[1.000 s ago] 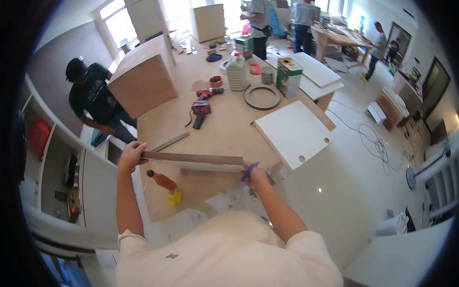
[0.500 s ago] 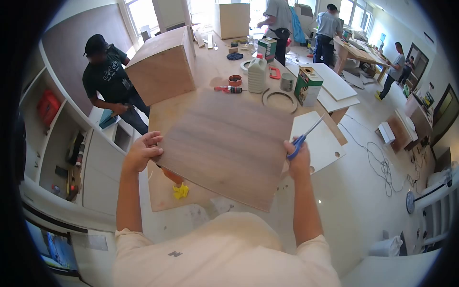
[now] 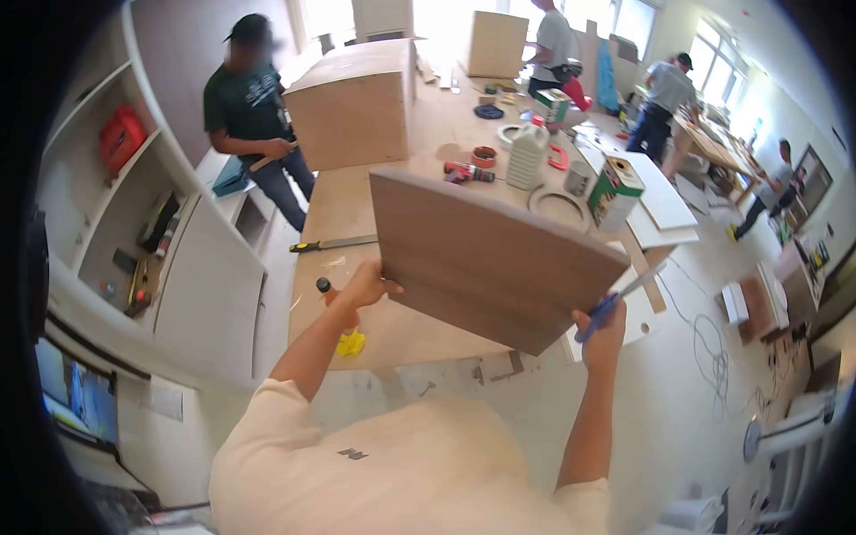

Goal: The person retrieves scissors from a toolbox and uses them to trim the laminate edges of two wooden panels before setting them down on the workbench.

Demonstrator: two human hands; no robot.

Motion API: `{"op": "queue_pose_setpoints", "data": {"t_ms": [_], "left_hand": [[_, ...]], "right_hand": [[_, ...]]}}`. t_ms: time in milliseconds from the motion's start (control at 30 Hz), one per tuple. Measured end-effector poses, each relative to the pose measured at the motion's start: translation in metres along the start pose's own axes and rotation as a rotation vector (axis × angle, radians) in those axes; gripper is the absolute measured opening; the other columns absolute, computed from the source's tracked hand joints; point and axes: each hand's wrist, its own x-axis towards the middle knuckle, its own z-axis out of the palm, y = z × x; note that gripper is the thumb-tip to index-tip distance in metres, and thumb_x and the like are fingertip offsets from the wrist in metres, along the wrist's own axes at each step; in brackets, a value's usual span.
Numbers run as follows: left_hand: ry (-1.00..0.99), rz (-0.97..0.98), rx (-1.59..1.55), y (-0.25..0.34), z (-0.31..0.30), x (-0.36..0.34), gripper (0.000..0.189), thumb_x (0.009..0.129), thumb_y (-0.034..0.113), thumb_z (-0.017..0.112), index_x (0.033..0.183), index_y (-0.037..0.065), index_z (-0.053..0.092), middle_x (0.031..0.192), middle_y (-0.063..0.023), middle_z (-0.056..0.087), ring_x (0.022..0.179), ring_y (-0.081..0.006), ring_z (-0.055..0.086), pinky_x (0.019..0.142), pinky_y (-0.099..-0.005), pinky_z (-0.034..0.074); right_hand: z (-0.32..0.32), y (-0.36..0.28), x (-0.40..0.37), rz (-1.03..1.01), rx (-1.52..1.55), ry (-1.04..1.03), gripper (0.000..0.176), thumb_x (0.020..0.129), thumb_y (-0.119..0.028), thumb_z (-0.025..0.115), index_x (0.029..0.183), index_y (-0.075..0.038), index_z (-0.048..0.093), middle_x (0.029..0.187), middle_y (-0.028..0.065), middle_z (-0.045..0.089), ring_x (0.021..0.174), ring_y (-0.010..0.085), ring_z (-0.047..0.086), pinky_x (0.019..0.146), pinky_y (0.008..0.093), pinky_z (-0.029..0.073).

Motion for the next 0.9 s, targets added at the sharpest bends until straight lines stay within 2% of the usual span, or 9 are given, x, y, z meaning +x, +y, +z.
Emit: {"op": "queue_pose_setpoints", "data": {"t_ms": [167,300,467,633,700,733,800,867,900], "left_hand": [[0.131,-0.072,0.029,-0.055,0.02,0.016,0.042,0.069,-0.004,0.08,0.108,-0.004,0.067,0.104,-0.0159,0.072,0.095,-0.0225,0.068,0.085,-0.0341,0.052],[0.188,-0.118,0.038,-0.066,0.03,0.016,0.044,0.069,-0.005,0.079,0.111,-0.004,0.066,0.105,-0.0178,0.072,0.096,-0.0266,0.069,0.085,-0.0357,0.052],[0.22,-0.167,0.102,-0.097,0.048,0.015,0.04,0.073,0.001,0.078,0.111,-0.004,0.065,0.103,-0.0192,0.071,0.097,-0.0293,0.069,0.083,-0.0371,0.052],[0.143,-0.337,0.402,-0.028,0.025,-0.013,0.034,0.078,0.009,0.076,0.108,-0.003,0.066,0.098,-0.02,0.071,0.094,-0.0251,0.069,0.08,-0.034,0.053],[0.205,-0.089,-0.071,0.04,0.005,-0.038,0.032,0.08,0.009,0.075,0.108,-0.002,0.065,0.093,-0.0143,0.07,0.087,-0.0189,0.067,0.076,-0.0303,0.052],[0.169,0.176,-0.201,0.095,-0.008,-0.057,0.024,0.084,0.01,0.072,0.106,0.0,0.066,0.09,-0.008,0.067,0.086,-0.017,0.064,0.076,-0.0321,0.051],[0.329,0.87,-0.207,0.173,-0.022,-0.104,0.033,0.093,0.031,0.06,0.101,0.0,0.066,0.09,-0.0152,0.065,0.086,-0.0213,0.061,0.076,-0.0327,0.048],[0.403,1.274,0.19,0.236,-0.029,-0.143,0.028,0.082,0.014,0.069,0.108,0.004,0.064,0.104,-0.0048,0.063,0.094,-0.0199,0.059,0.08,-0.0338,0.048],[0.207,1.549,-0.109,0.261,-0.032,-0.143,0.034,0.083,0.017,0.069,0.115,0.007,0.063,0.114,-0.0058,0.06,0.103,-0.0197,0.057,0.088,-0.0356,0.046]], "right_hand": [[0.021,0.03,-0.017,-0.032,0.058,-0.047,0.052,0.077,0.0,0.078,0.119,-0.004,0.047,0.104,0.003,0.056,0.094,0.0131,0.056,0.077,0.0246,0.047],[0.028,0.048,-0.024,0.093,0.001,-0.063,0.051,0.078,0.007,0.073,0.12,-0.006,0.047,0.102,0.0048,0.058,0.09,0.0137,0.058,0.073,0.0245,0.048],[0.035,0.059,-0.027,0.108,0.004,-0.07,0.052,0.079,0.005,0.074,0.121,-0.003,0.045,0.098,0.0045,0.057,0.088,0.0134,0.058,0.071,0.025,0.048],[0.034,0.061,-0.025,0.166,-0.01,-0.09,0.052,0.08,0.003,0.075,0.122,-0.002,0.044,0.1,0.0057,0.058,0.09,0.0133,0.058,0.069,0.025,0.05],[0.034,0.064,-0.027,0.17,0.049,-0.071,0.056,0.081,0.004,0.073,0.127,-0.003,0.042,0.108,0.0094,0.06,0.094,0.0159,0.059,0.074,0.0281,0.053],[0.033,0.067,-0.025,0.204,0.06,-0.086,0.058,0.081,0.005,0.073,0.129,-0.003,0.041,0.111,0.0112,0.06,0.095,0.0171,0.059,0.076,0.0296,0.054],[0.029,0.07,-0.026,0.22,0.049,-0.087,0.061,0.081,0.005,0.073,0.131,-0.004,0.04,0.113,0.0126,0.061,0.095,0.018,0.06,0.079,0.0314,0.055],[0.03,0.068,-0.027,0.196,-0.047,-0.084,0.061,0.079,0.004,0.074,0.13,-0.004,0.042,0.112,0.0112,0.062,0.094,0.017,0.061,0.079,0.0315,0.055],[0.029,0.064,-0.028,0.194,-0.118,-0.093,0.061,0.079,0.003,0.075,0.129,-0.004,0.043,0.111,0.0102,0.062,0.094,0.0164,0.061,0.078,0.0313,0.055]]}}
